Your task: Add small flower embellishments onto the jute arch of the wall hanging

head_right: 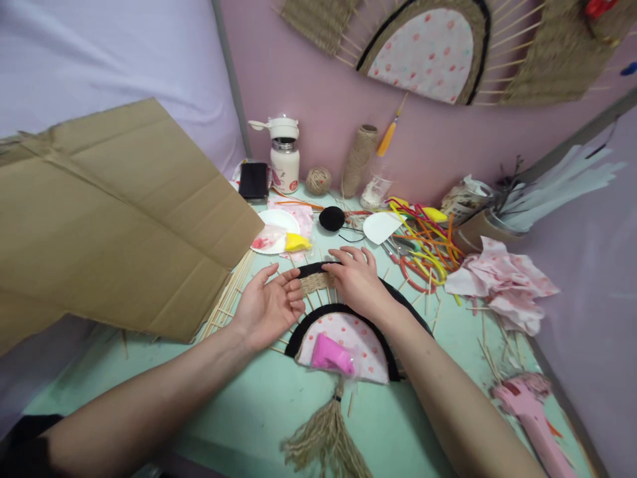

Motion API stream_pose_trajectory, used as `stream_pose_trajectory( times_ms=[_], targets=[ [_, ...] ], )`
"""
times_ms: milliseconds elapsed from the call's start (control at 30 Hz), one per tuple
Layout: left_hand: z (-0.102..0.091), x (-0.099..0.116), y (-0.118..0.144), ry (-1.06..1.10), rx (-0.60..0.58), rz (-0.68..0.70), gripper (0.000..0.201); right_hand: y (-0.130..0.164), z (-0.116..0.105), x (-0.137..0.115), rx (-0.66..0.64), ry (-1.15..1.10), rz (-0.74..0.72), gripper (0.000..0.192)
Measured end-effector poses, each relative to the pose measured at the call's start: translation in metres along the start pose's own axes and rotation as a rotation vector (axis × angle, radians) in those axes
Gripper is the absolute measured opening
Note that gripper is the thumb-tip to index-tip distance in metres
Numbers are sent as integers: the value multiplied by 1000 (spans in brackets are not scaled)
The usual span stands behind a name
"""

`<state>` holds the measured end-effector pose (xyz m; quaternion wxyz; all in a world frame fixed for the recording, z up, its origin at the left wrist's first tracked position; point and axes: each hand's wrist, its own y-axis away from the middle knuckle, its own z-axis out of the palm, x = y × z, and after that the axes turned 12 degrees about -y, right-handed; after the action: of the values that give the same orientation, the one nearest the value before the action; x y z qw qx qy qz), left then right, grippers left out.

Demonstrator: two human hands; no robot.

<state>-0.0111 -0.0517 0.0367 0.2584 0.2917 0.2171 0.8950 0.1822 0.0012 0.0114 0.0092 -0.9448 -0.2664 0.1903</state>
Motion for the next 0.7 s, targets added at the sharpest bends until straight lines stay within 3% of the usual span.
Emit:
stream_pose_trajectory(
  times_ms=[300, 533, 700],
  targets=[
    [-1, 1, -2, -5, 2, -3, 23, -25, 2, 2, 104, -162, 82, 14],
    [1, 1, 0, -7, -9, -12, 22, -25, 7, 4, 149, -199, 71, 4],
    [-1, 1, -1, -7, -17, -14, 20, -23, 7, 6, 176, -205, 60, 17]
  ],
)
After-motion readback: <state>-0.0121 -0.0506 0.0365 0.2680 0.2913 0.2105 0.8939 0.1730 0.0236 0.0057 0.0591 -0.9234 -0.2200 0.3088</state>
